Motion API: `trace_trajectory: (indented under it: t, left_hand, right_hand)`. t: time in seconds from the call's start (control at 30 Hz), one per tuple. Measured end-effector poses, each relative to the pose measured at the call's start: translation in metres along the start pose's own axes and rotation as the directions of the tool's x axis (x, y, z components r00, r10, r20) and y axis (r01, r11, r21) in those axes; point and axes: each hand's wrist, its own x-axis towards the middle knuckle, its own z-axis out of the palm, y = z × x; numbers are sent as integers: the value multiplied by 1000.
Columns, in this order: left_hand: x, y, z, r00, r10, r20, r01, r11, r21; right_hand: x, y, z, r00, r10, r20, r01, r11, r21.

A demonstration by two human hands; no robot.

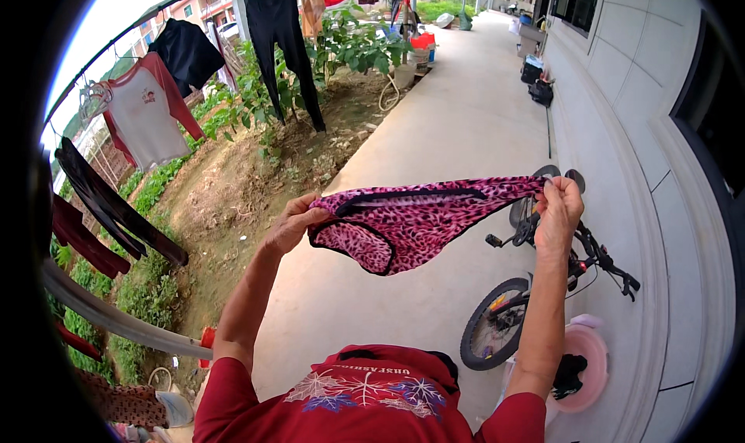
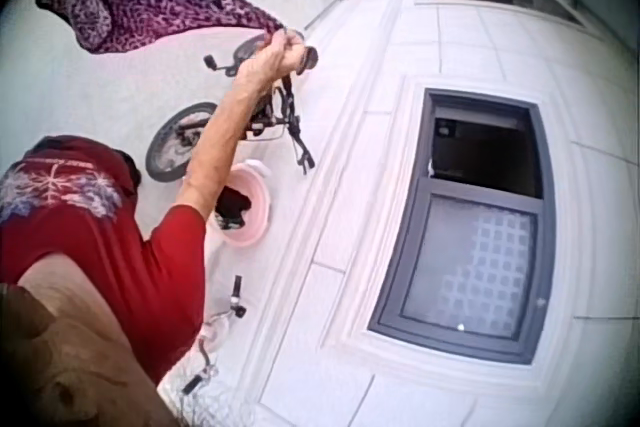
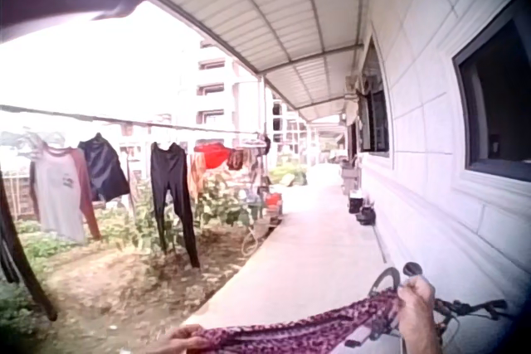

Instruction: The person takes wet clothes from a pink basin, places them on hangers, and hangs them on a clothesline. The person handles several items including patterned shorts, a pink leopard-print top, black shorts, and a green top. The person also moves empty hangers and the basin to a washing area.

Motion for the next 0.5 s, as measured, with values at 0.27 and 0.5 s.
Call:
trace_trajectory:
  t: [0.27, 0.5]
  left_hand:
    - [-7, -25, -11, 897, -347, 273, 170, 843, 510]
    - [25, -2, 38, 973, 136, 184, -153, 984, 86]
  right_hand:
    - [-23, 4, 74, 884, -28, 467, -63, 982, 177]
    - [-58, 11, 122, 591, 120, 798, -147, 988, -40]
